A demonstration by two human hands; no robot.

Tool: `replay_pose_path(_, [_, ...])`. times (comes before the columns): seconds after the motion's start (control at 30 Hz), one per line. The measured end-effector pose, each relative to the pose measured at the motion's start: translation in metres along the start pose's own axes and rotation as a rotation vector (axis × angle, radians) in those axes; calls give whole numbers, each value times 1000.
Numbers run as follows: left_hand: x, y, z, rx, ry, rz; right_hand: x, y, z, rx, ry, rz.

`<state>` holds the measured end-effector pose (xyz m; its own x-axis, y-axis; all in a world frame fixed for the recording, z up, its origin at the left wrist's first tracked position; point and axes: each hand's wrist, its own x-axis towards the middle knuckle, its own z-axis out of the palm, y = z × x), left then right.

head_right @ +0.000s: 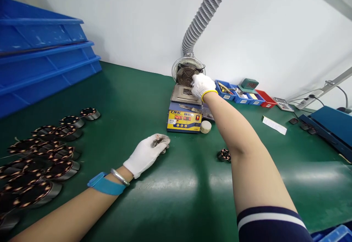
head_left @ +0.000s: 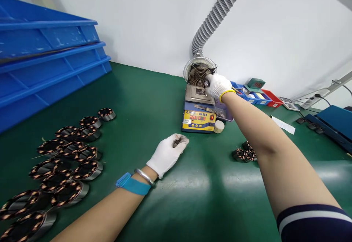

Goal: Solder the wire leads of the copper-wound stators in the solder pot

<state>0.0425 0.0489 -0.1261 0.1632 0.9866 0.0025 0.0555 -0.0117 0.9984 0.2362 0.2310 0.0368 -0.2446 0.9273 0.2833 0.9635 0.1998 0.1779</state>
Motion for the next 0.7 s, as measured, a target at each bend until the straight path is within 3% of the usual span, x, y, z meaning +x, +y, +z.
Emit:
replay_pose_path(0.17, [0,1,1,-91,24,-68,-2,1,-6,68,40,7])
replay_pose_path(0.3, [2,2,1,-120,59,-27,-12,-1,-22,147,95,37])
replay_pose_path(0.43, [6,-2,1,-106,158,27,-39,-13,-34,369,46,38])
replay_pose_path(0.7, [-2,1,3,54,236,188,-117,-84,9,894,-195,80])
